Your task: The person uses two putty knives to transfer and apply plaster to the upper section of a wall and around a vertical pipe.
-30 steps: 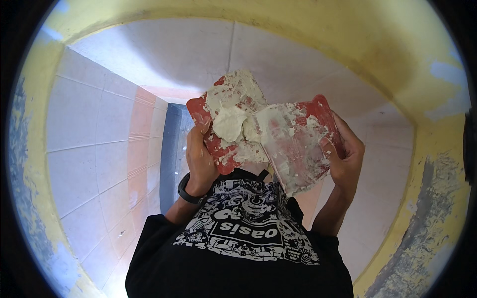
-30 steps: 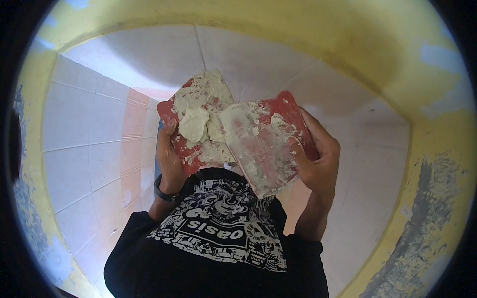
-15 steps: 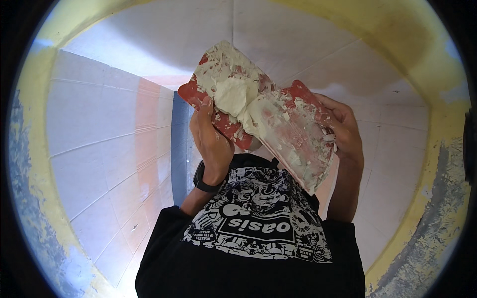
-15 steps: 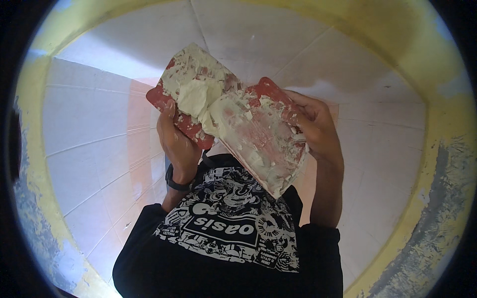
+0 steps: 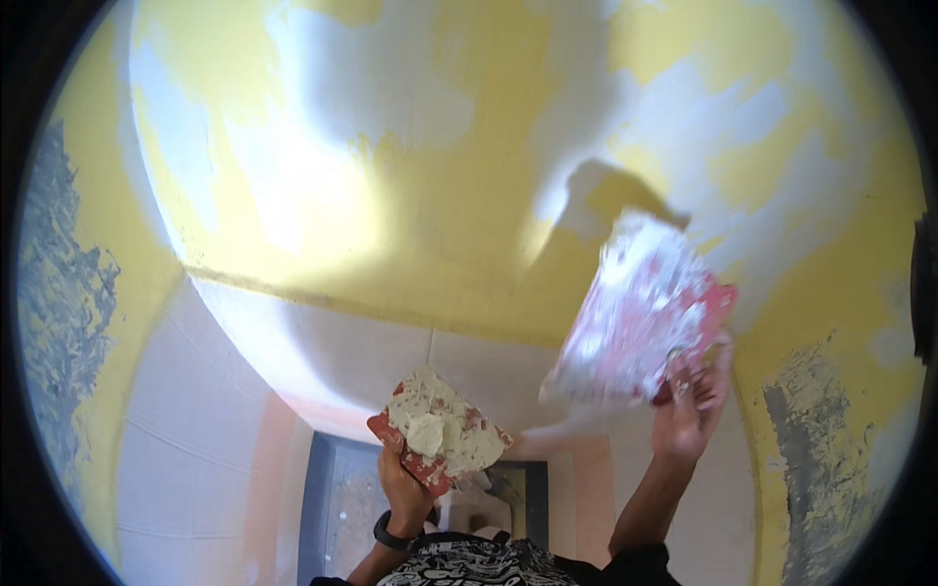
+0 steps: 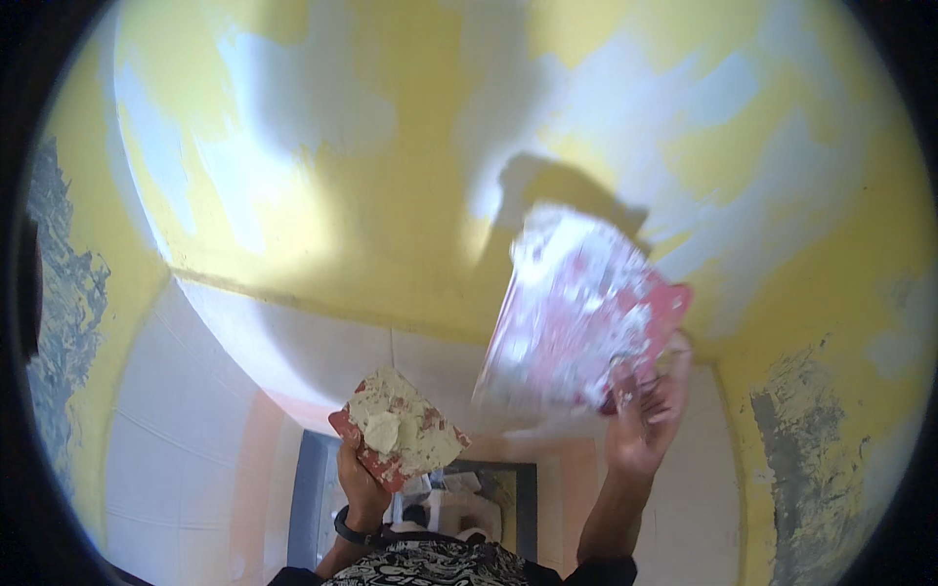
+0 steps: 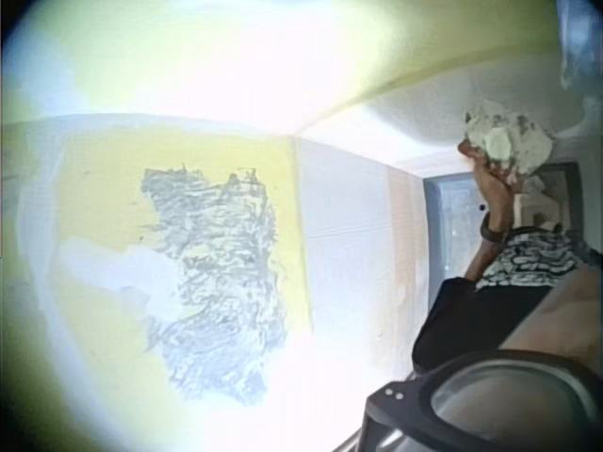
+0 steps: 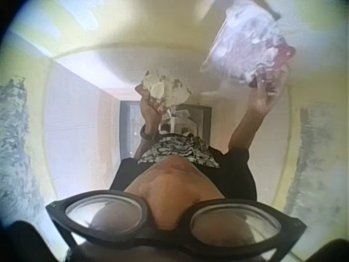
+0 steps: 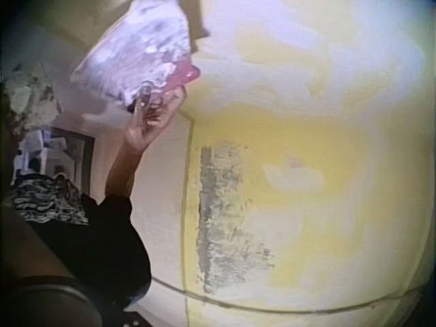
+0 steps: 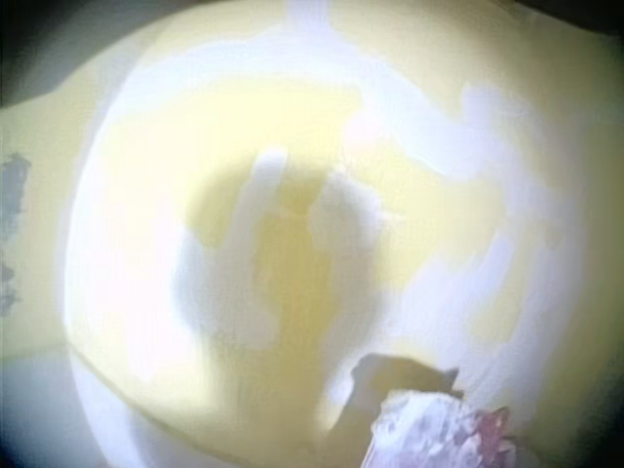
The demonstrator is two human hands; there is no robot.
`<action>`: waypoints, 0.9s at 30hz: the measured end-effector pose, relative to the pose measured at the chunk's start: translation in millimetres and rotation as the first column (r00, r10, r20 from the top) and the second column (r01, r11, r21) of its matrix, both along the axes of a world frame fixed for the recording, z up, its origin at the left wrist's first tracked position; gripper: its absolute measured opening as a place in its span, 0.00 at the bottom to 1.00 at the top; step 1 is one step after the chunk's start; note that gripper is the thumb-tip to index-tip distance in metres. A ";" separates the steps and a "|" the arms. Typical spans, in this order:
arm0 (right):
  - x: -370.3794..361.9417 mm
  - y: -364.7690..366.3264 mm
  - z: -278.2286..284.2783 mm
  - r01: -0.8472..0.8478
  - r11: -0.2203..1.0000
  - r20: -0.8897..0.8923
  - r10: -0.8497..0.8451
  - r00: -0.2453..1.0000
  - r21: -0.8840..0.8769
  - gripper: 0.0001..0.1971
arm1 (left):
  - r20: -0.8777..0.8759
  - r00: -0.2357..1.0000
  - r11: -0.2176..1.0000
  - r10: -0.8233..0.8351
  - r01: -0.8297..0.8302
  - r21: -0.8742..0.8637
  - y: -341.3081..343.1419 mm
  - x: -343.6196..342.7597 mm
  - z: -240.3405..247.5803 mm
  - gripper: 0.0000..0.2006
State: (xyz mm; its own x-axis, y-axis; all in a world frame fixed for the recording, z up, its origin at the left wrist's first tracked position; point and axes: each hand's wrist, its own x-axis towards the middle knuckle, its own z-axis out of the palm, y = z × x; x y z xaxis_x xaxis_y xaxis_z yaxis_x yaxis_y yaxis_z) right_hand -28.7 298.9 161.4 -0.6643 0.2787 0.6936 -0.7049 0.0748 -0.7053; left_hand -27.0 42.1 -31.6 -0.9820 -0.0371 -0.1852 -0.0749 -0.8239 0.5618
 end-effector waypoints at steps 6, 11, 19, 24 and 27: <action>-33.9 -66.8 57.3 0.520 0.759 -0.382 -0.380 0.843 0.393 0.22 | -0.049 0.999 0.999 -0.001 0.003 0.036 0.7 -5.7 -3.4 0.26; -45.3 -91.2 88.3 0.716 0.345 -0.664 -0.275 0.696 0.607 0.23 | -0.054 0.998 0.998 0.026 -0.022 0.062 1.9 -6.2 -15.4 0.26; -70.0 -81.6 41.7 0.648 -0.127 -0.651 -0.306 0.694 0.751 0.24 | -0.087 0.994 0.998 0.064 -0.062 0.023 10.0 -4.1 -10.3 0.27; -33.2 -66.2 60.1 0.645 0.170 -0.618 -0.185 0.764 0.745 0.24 | -0.139 0.983 0.993 0.117 -0.118 0.004 9.3 -0.3 6.5 0.27; -49.5 -65.7 104.8 0.765 0.147 -0.736 -0.211 0.643 0.627 0.24 | -0.118 0.988 0.992 0.102 -0.110 -0.060 8.2 -1.1 -21.6 0.26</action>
